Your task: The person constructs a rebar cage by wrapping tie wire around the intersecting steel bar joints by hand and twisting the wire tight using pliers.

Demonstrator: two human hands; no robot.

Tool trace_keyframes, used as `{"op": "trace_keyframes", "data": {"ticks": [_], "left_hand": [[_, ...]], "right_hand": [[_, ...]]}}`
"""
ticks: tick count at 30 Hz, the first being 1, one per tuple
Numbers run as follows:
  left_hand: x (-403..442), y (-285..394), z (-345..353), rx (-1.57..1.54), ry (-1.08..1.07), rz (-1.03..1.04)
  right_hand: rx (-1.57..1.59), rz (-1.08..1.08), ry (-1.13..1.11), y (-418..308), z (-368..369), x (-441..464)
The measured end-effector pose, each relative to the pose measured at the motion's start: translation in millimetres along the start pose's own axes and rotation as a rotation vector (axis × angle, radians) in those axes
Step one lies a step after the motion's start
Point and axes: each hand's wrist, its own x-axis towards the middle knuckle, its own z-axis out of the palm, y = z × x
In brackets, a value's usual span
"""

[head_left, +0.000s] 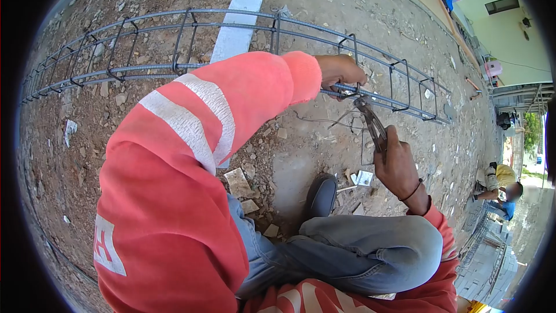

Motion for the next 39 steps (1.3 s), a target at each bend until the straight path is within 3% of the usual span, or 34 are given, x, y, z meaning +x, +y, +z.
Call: {"op": "trace_keyframes", "data": {"ticks": [1,5,7,8,11,12,14,16,18,20,22,24,27,28,30,31,36,38,39], "left_hand": [[1.0,-0.3,-0.1,-0.002,0.006,-0.007],[-0.5,-1.5,1.0,0.006,0.039,-0.037],[-1.1,-0.9,2.7,0.040,0.009,-0.062],[-3.5,-0.5,3.3,0.050,0.013,-0.065],[-6.6,-4.7,5.0,0.026,-0.029,-0.048],[-2.3,-5.9,2.8,0.038,-0.023,-0.050],[1.4,-10.1,4.0,0.006,-0.016,-0.019],[1.4,-6.7,0.2,0.009,0.000,-0.012],[0.0,-3.0,-1.5,0.006,0.024,0.004],[-0.1,-1.9,-1.4,-0.012,0.031,-0.002],[1.9,-2.1,0.4,-0.009,0.013,-0.007],[1.5,-3.3,-2.3,-0.007,0.014,-0.011],[2.2,0.7,-3.2,0.014,-0.029,-0.057],[2.2,-0.4,-0.7,0.018,-0.002,-0.034],[2.4,-3.6,-3.2,0.023,0.034,-0.012],[3.3,-5.4,-3.2,0.013,0.006,0.001],[2.3,-3.7,-5.3,0.004,-0.025,-0.013],[2.3,-6.3,-5.6,-0.007,-0.028,0.028],[2.9,-6.5,-6.0,-0.007,-0.033,0.030]], "right_hand": [[-0.027,0.021,0.089,-0.1,14.0,-2.0],[0.343,0.130,0.088,-4.9,65.5,-4.0],[1.176,0.196,0.016,-0.9,93.1,-4.3],[1.185,0.189,0.020,5.9,106.9,-0.9],[2.713,-0.344,-1.116,15.5,140.0,8.4],[2.714,-0.362,-1.120,15.6,138.8,9.0],[2.553,-0.120,-0.973,20.0,127.4,0.3],[2.379,-0.055,-0.861,28.3,108.4,-6.2],[1.641,0.302,-0.277,24.2,87.6,-14.4],[0.619,0.219,0.110,20.5,77.9,-23.6],[0.075,0.186,0.301,16.4,60.6,-31.3],[0.114,0.162,0.321,9.5,58.7,-33.8],[0.719,0.222,0.027,4.3,69.1,-35.8],[0.715,0.210,0.024,13.4,75.6,-38.3],[2.347,0.144,-0.559,24.5,87.2,-38.7],[2.507,0.007,-0.730,31.0,110.9,-34.0],[2.029,0.168,-0.577,19.5,85.9,-27.9],[1.229,0.239,-0.129,20.4,81.2,-28.8],[0.920,0.240,-0.027,24.7,81.8,-30.9]]}}
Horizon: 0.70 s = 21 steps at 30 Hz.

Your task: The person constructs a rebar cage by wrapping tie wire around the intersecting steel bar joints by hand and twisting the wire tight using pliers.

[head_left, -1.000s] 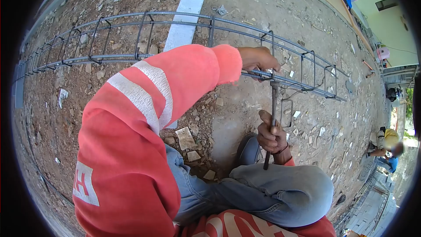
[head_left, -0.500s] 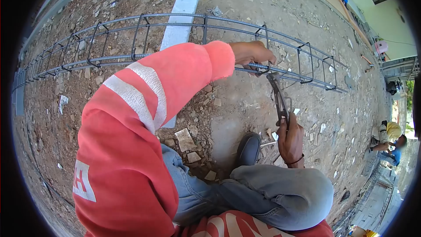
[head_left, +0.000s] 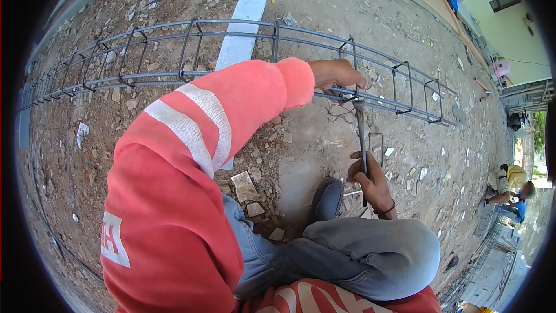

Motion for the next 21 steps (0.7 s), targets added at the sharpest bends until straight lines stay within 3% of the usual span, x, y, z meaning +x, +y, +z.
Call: {"op": "trace_keyframes", "data": {"ticks": [1,3,4,8,11,13,17,19,21], "left_hand": [[0.5,0.1,-0.1,0.001,-0.003,-0.003],[1.4,2.5,2.4,0.005,-0.010,-0.002],[1.2,2.8,3.2,0.011,0.018,-0.010],[-5.9,6.9,4.5,0.057,0.059,-0.023],[-6.3,6.0,4.6,0.034,0.052,-0.005],[-3.6,5.0,4.4,0.053,0.060,-0.003],[-3.2,5.9,6.6,0.034,0.072,-0.026],[-4.6,7.4,6.8,0.042,0.079,-0.029],[-11.6,11.3,6.6,0.047,0.093,-0.035]], "right_hand": [[-0.001,0.001,0.006,-0.8,-3.1,-0.6],[-0.505,-0.086,0.149,-14.1,-6.6,-0.9],[-0.603,-0.114,0.196,-9.4,-8.6,0.4],[-0.654,-0.210,0.244,-15.6,-6.1,-3.6],[-0.491,-0.192,0.222,-33.7,-4.7,-10.0],[-0.440,-0.009,0.053,-45.1,-8.4,-10.1],[-0.406,0.010,0.008,-28.1,-21.0,-9.6],[-0.858,-0.211,0.279,-22.5,-19.5,-11.0],[-1.008,-0.211,0.321,-30.1,-16.6,-9.9]]}}
